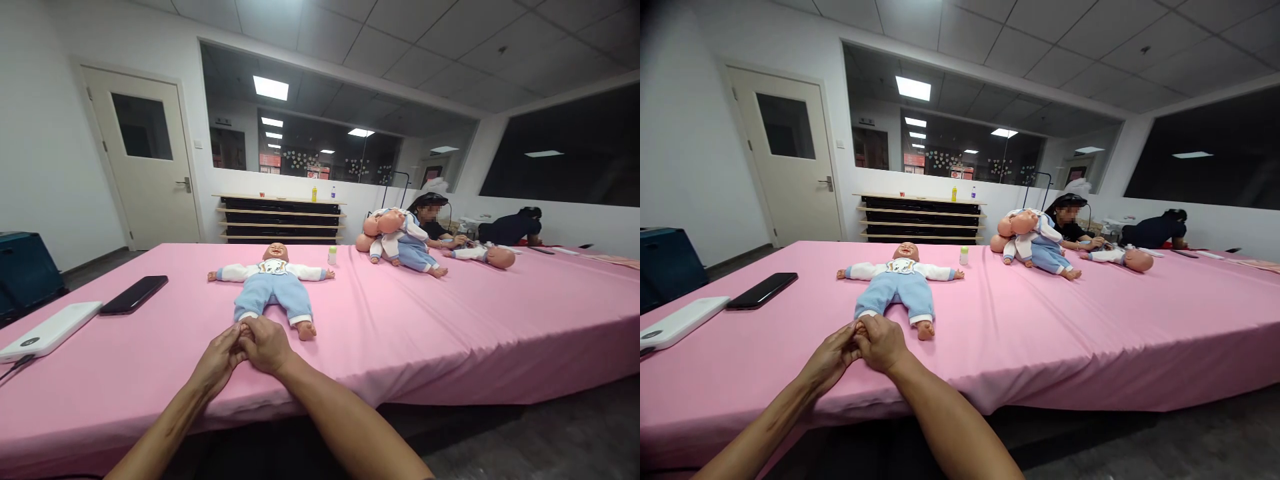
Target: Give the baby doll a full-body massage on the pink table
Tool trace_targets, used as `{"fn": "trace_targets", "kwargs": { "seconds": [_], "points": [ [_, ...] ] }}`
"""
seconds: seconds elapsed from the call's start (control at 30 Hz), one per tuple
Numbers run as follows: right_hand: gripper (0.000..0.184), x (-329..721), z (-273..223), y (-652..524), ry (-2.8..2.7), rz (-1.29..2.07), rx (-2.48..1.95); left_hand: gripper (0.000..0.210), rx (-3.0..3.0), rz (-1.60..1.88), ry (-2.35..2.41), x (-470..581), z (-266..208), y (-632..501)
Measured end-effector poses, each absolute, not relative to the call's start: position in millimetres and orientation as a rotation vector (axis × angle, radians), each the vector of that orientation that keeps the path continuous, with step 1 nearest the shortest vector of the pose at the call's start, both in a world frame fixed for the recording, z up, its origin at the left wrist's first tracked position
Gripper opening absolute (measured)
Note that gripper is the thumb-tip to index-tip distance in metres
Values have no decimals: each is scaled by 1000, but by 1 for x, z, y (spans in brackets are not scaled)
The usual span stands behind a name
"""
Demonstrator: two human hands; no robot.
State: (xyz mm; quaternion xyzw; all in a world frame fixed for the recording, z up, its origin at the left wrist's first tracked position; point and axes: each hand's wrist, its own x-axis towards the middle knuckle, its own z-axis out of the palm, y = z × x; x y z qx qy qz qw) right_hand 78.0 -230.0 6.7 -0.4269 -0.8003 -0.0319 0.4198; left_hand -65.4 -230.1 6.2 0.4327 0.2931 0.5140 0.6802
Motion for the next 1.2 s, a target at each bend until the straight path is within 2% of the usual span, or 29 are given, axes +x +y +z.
{"fn": "trace_targets", "kwargs": {
  "seconds": [0.13, 0.47, 0.97, 1.2],
  "points": [
    [15, 78, 8, -231, -2011, -95, -1070, 33, 969, 1156, 663, -65, 7, -231],
    [18, 77, 12, -234, -1988, -37, -1052, 23, 828, 1196, 629, -64, 11, -231],
    [28, 77, 10, -232, -1971, -58, -1049, 31, 855, 1189, 656, -63, 11, -232],
    [21, 79, 6, -226, -1986, -119, -1076, 38, 886, 1139, 678, -65, 11, -232]
  ]
}}
